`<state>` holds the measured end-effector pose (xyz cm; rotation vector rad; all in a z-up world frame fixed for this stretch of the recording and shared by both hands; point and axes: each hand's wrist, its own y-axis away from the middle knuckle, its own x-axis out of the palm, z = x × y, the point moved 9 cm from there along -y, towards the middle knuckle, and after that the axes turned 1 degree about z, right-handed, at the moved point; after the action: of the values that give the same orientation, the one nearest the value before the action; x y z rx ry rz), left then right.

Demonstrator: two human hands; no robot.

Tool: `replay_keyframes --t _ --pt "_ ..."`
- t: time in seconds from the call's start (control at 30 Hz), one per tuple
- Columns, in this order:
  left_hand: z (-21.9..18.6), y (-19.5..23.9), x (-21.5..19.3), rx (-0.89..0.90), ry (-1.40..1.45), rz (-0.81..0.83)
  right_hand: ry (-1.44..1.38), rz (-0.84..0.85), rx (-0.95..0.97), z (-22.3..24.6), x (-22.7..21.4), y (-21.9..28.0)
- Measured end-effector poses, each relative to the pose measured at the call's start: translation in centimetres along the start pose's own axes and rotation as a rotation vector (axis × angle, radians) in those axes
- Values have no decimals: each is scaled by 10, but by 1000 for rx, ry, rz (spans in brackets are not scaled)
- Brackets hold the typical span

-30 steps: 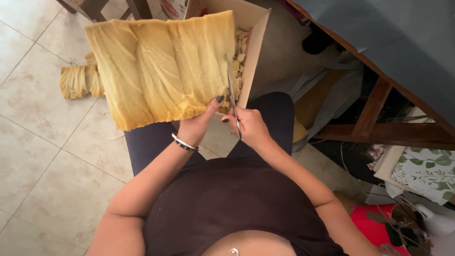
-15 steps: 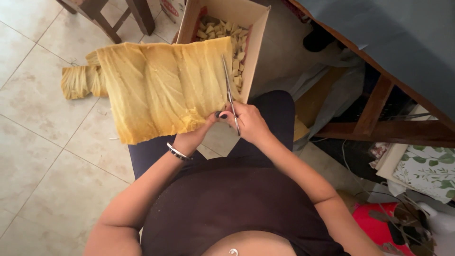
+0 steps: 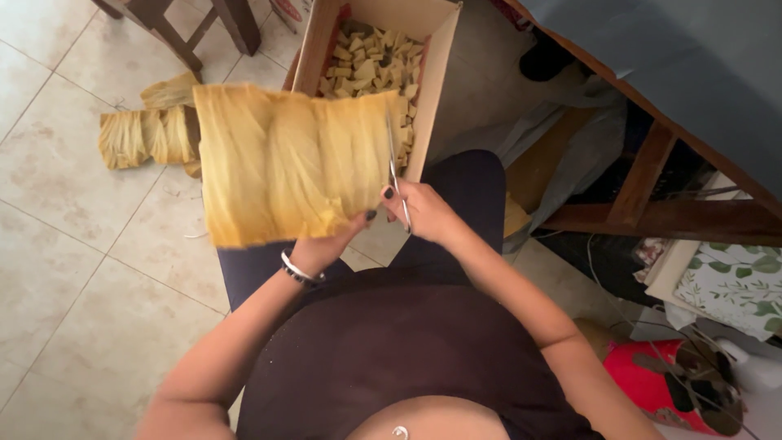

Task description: Cutting dried corn husks into small rectangular pieces using scissors and collecting them in a box.

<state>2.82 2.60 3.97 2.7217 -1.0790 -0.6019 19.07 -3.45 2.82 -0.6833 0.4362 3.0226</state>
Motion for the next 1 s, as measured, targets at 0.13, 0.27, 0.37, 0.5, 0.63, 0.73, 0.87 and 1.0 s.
replay_keyframes --t 0.13,0.27,0.37,0.5,0.63,0.73,0.87,1.0 --pt "-7 5 -13 -42 -16 70 70 108 -6 -6 7 -8" --pt "-4 10 -19 -81 -21 117 -39 15 -23 -10 13 -7" --pt "22 9 -4 -116 -26 167 -157 -6 21 -12 20 -9" --pt "62 -4 3 77 136 -89 -347 -4 85 -35 32 -20" --pt "110 -13 16 -67 306 -131 -494 -9 149 -34 30 -26" --pt "73 -8 -8 -90 219 -131 -611 102 278 -35 33 -25" --pt "-8 -29 -38 -138 192 -55 -707 241 282 -42 17 -8" --pt "-19 -93 -32 -349 100 88 -791 90 219 -77 -17 9"
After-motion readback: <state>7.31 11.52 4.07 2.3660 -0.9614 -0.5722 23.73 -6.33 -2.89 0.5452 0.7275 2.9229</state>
